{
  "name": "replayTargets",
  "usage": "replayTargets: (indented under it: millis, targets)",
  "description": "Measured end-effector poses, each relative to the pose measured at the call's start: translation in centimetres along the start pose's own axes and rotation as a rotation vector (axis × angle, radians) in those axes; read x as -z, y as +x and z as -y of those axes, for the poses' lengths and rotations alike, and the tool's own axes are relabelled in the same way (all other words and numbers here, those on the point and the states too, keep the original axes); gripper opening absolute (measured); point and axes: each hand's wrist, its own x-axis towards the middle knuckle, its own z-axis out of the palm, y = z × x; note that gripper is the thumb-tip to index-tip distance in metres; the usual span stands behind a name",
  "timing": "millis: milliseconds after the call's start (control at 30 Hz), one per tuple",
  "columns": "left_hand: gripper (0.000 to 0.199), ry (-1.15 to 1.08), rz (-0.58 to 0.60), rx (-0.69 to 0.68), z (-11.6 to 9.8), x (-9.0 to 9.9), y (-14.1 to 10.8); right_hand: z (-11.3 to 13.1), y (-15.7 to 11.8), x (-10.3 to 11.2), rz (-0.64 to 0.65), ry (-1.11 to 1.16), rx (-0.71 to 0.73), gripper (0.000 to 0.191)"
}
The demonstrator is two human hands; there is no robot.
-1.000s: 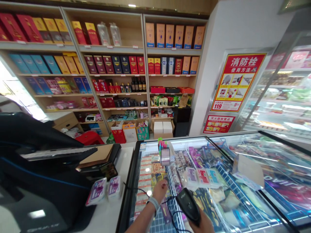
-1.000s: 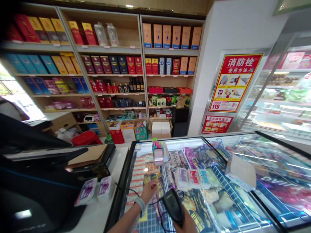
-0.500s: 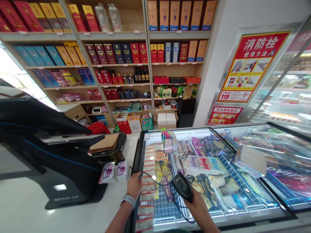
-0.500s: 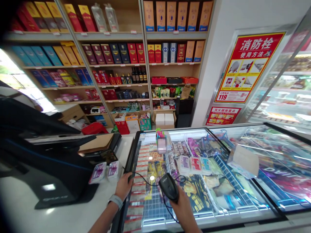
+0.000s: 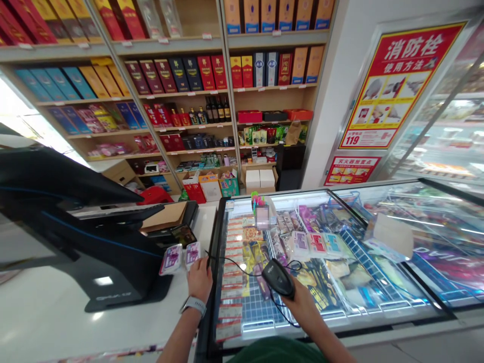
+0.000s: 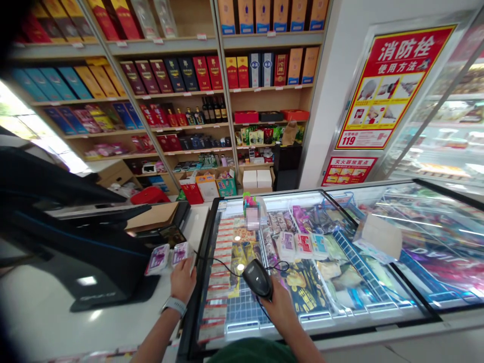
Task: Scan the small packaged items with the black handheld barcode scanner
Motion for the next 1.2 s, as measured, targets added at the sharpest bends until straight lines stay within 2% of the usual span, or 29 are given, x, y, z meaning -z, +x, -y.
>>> replayTargets:
  millis: [100, 167, 367, 433, 733, 1000, 1200]
  targets:
    - [0.047, 0.101, -0.097, 0.022, 0.3, 0.0, 0.4, 0.0, 0.1, -0.1, 0.022, -0.019, 0.003, 0.035]
    - [0.055, 0.161, -0.101, 0.041, 0.6, -0.3, 0.7, 0.0, 0.1, -0.1, 0.031, -0.028, 0.003, 0.035]
    - [0.066, 0.262, 0.086, 0.102, 1.9, -1.6, 0.8, 0.0, 0.1, -0.1, 0.023, -0.031, -0.008, 0.037]
    - [0.064, 0.273, 0.124, 0.104, 2.2, -1.7, 0.6, 0.0, 0.2, -0.1, 0.023, -0.034, -0.009, 0.038]
    - [0.053, 0.237, 0.092, 0.110, 3.0, -1.3, 0.6, 0.2, 0.6, -0.4, 0.048, -0.051, -0.007, 0.044]
    - [0.043, 0.118, 0.073, 0.173, 2.5, 0.0, 1.2, 1.1, 0.7, -0.3, 0.050, -0.054, -0.006, 0.038]
    - [0.035, 0.029, 0.043, 0.237, 2.5, 0.3, 1.9, 1.4, 0.7, -0.1, 0.038, -0.034, -0.013, 0.041]
